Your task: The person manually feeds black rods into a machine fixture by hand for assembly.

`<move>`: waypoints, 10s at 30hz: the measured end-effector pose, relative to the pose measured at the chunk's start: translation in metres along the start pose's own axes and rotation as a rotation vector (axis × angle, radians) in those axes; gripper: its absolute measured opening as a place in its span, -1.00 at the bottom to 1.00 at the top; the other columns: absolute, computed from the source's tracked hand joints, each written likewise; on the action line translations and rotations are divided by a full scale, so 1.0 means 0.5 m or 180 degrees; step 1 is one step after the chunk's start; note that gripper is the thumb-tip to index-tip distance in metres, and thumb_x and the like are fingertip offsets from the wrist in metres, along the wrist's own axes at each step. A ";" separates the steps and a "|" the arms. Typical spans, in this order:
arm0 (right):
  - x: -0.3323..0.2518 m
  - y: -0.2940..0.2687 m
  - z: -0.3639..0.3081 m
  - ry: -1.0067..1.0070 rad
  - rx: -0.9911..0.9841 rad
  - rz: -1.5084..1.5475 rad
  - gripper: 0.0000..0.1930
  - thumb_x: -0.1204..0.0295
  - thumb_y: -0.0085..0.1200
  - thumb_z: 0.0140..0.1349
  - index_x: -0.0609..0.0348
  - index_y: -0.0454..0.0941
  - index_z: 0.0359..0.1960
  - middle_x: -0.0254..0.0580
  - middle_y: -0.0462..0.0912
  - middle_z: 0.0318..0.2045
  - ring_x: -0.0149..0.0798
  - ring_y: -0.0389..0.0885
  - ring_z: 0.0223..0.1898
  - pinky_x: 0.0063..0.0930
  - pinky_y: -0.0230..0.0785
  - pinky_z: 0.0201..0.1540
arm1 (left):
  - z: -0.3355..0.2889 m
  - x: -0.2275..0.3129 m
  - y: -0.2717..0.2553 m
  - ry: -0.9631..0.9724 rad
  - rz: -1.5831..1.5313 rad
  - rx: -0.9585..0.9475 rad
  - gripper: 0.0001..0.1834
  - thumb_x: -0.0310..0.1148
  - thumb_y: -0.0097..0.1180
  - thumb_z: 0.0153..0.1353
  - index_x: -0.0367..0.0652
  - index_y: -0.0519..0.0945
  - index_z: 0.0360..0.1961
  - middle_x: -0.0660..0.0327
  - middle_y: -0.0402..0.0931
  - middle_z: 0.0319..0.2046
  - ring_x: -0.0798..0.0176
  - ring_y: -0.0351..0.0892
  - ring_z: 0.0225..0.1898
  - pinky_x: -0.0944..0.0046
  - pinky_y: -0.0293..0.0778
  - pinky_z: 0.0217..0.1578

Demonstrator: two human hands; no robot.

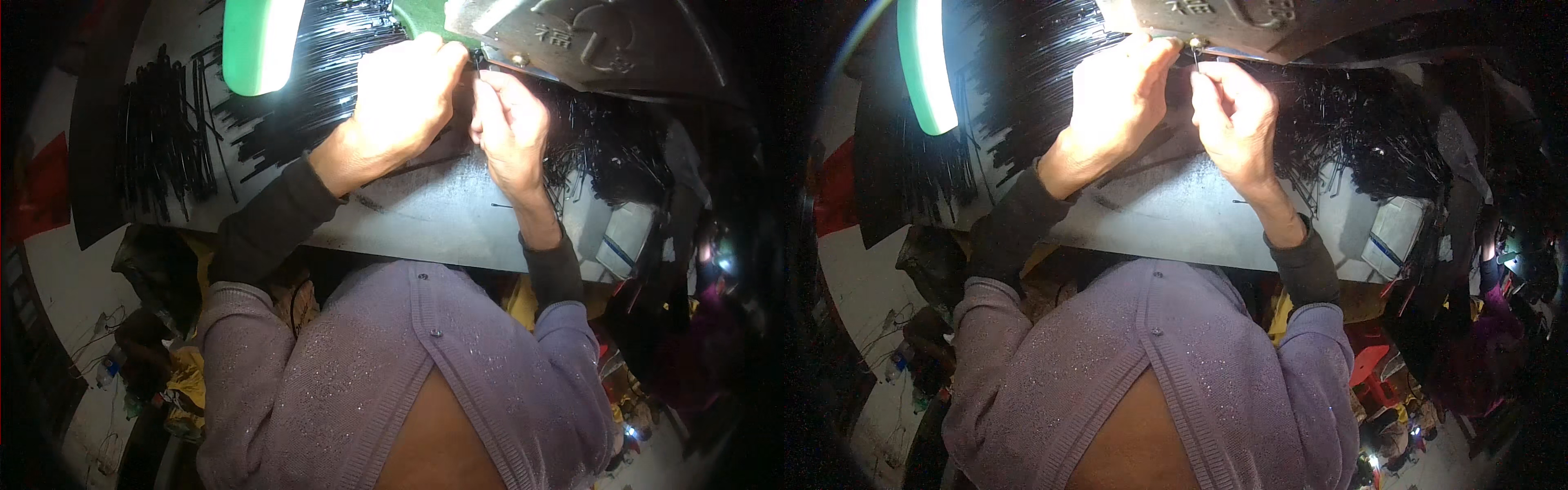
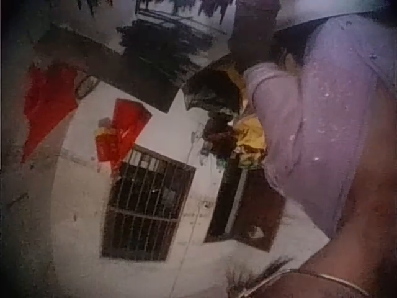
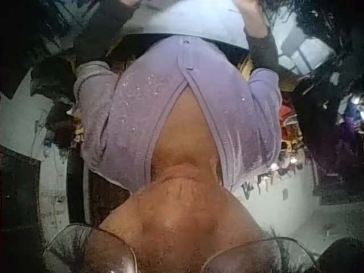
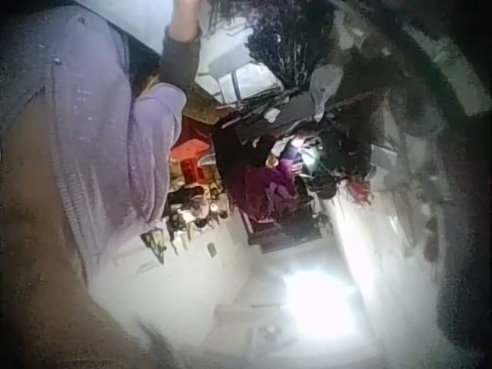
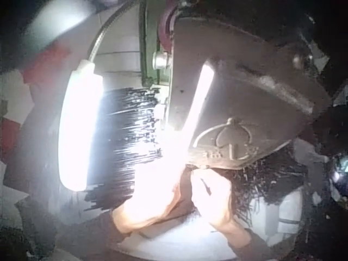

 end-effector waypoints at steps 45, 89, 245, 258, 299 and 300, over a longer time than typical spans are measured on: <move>-0.056 0.092 -0.222 -0.1861 -0.1947 -0.2447 -0.82 0.57 0.20 -0.12 0.23 0.54 -0.41 -0.24 0.43 -0.58 -0.26 0.42 -0.57 -0.41 0.26 -0.52 | 0.059 -0.060 -0.123 0.0375 -0.0256 -0.0115 -0.68 -0.63 0.14 -0.05 -0.30 0.59 -0.19 0.05 0.51 -0.47 0.05 0.50 -0.46 0.17 0.44 -0.40; 0.017 0.050 -0.039 0.0611 -0.0332 0.0330 -0.87 0.51 -0.04 0.26 0.26 0.40 -0.19 -0.28 0.51 -0.55 -0.63 0.33 -0.69 -0.80 0.20 -0.66 | -0.010 -0.045 -0.017 -0.0430 -0.0488 -0.0053 -0.87 -0.45 0.11 0.10 -0.20 0.53 -0.30 0.10 0.47 -0.54 0.08 0.51 -0.54 0.24 0.42 -0.53; -0.122 -0.399 -0.040 -0.1736 0.0725 -0.4334 -0.86 0.51 0.16 0.03 0.10 0.58 -0.33 -0.26 0.59 -0.36 -0.16 0.57 -0.33 -0.37 0.42 -0.23 | -0.136 0.017 0.091 -0.3803 -0.5248 -0.0957 -0.85 -0.42 0.00 0.25 -0.31 0.43 -0.25 -0.01 0.55 -0.36 0.08 0.63 -0.33 0.10 0.57 -0.18; -0.134 0.014 -0.052 -0.2410 -0.0063 -0.2778 -0.76 0.50 0.10 0.03 0.14 0.62 -0.21 -0.25 0.55 -0.42 -0.30 0.56 -0.47 -0.51 0.47 -0.44 | -0.119 -0.010 0.100 -0.4249 -0.5852 -0.0300 -0.78 -0.49 0.05 0.18 -0.33 0.46 -0.15 0.14 0.48 -0.41 0.24 0.47 -0.41 0.22 0.47 -0.32; -0.002 -0.008 0.008 0.0510 -0.0098 0.0122 -0.84 0.43 0.04 0.23 0.29 0.58 -0.33 -0.39 0.51 -0.62 -0.56 0.48 -0.61 -0.80 0.20 -0.59 | -0.062 -0.067 0.065 -0.2815 -0.3908 -0.0132 -0.76 -0.55 0.08 0.09 -0.35 0.47 -0.18 0.29 0.45 -0.66 0.53 0.39 -0.72 0.54 0.34 -0.72; -0.002 -0.007 0.010 0.0455 -0.0153 0.0094 -0.84 0.42 0.06 0.22 0.28 0.58 -0.35 -0.37 0.55 -0.62 -0.57 0.49 -0.62 -0.77 0.24 -0.61 | -0.063 -0.067 0.066 -0.2824 -0.3906 -0.0127 -0.76 -0.55 0.08 0.09 -0.35 0.47 -0.18 0.29 0.45 -0.66 0.53 0.39 -0.72 0.54 0.34 -0.72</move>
Point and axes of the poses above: each hand's wrist, its own z-axis towards the middle knuckle, its own y-axis out of the palm, x = y × z, the point moved 10 cm from there along z, towards the middle knuckle
